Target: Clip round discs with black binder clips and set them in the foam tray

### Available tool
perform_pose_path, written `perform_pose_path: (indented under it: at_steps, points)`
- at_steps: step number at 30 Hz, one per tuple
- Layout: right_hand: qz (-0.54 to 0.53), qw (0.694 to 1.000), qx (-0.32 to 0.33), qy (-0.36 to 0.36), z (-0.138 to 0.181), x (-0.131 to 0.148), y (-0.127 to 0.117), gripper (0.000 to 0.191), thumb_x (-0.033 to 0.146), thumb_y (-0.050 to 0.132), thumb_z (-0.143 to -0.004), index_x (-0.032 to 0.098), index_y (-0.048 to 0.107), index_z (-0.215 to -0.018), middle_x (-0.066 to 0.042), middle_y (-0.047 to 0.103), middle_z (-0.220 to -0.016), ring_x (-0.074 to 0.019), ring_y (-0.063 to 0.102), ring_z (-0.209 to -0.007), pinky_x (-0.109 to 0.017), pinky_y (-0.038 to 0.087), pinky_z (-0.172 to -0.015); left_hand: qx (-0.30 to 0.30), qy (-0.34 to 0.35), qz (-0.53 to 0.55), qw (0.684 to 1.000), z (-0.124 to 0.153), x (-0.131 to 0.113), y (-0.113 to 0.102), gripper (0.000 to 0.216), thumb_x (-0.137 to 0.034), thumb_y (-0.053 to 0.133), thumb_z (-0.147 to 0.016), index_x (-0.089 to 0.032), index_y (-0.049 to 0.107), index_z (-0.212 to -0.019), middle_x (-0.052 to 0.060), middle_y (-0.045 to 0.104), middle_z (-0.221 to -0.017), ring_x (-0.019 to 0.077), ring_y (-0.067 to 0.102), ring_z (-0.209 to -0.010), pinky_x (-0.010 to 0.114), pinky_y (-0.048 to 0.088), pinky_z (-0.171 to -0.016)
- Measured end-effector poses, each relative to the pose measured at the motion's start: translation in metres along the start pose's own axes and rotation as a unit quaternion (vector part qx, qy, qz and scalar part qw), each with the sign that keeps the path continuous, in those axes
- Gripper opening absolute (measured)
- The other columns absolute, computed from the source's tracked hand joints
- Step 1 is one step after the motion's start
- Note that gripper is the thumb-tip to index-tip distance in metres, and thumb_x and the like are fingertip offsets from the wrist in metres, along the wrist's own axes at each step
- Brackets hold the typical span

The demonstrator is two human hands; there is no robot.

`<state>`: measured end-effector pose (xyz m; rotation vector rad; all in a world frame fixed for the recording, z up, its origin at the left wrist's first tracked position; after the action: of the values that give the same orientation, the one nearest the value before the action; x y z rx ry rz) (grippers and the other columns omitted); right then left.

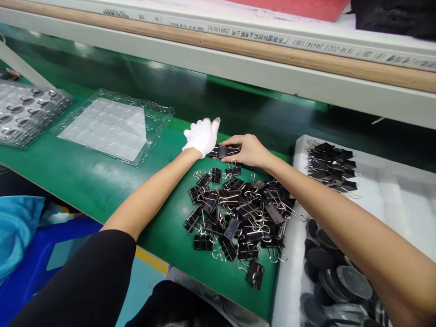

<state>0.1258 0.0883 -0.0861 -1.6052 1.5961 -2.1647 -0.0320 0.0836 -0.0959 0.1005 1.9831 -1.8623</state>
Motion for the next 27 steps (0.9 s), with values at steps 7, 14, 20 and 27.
perform_pose_path:
  at_steps: [7,14,20,27]
  points:
    - [0.002,1.0,0.014,0.005,-0.002,-0.002,0.002,0.045,0.026,0.091,-0.072,0.022,0.081,-0.115,-0.006,0.077,-0.117,-0.0296,0.072,-0.109,-0.045,0.056,-0.102,-0.025,-0.021,0.091,0.995,0.0,0.006,-0.005,0.056,-0.052,0.024,-0.109,-0.022,0.066,-0.129,0.016,0.069,-0.122,0.0382,0.06,-0.122,0.059,0.04,-0.106]
    - [-0.18,0.98,0.01,0.079,-0.004,0.001,-0.032,0.039,0.037,0.077,-0.086,0.021,0.07,-0.121,-0.009,0.075,-0.117,-0.0234,0.071,-0.107,-0.04,0.061,-0.094,-0.118,0.024,0.439,0.89,0.013,0.025,-0.02,0.073,-0.053,0.009,-0.109,-0.015,0.071,-0.114,0.014,0.075,-0.121,0.0204,0.071,-0.107,0.033,0.054,-0.096]
    - [-0.417,0.884,-0.056,0.205,0.064,0.014,-0.056,0.032,0.049,0.067,-0.093,0.025,0.06,-0.113,-0.005,0.074,-0.091,-0.0166,0.067,-0.073,-0.033,0.06,-0.075,-0.094,0.054,0.442,0.89,0.01,0.023,-0.02,0.07,-0.059,0.019,-0.106,-0.013,0.073,-0.11,0.016,0.075,-0.122,0.0212,0.071,-0.107,0.033,0.054,-0.098]
    - [-0.11,0.976,-0.124,0.143,0.19,0.011,-0.112,0.043,0.061,0.075,-0.082,0.019,0.067,-0.086,-0.003,0.067,-0.089,-0.0193,0.062,-0.082,-0.032,0.05,-0.076,-0.088,0.097,0.414,0.901,0.002,0.018,-0.014,0.058,-0.056,0.029,-0.104,-0.017,0.072,-0.102,0.013,0.078,-0.112,0.024,0.072,-0.099,0.037,0.054,-0.098]
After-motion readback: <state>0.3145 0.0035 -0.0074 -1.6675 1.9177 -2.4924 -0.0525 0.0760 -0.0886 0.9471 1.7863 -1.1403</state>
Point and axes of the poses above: each hand's wrist, its own z-axis away from the middle knuckle, its own y-axis out of the palm, x = y × z, the point moved 6 cm from there along -z, towards the middle knuckle
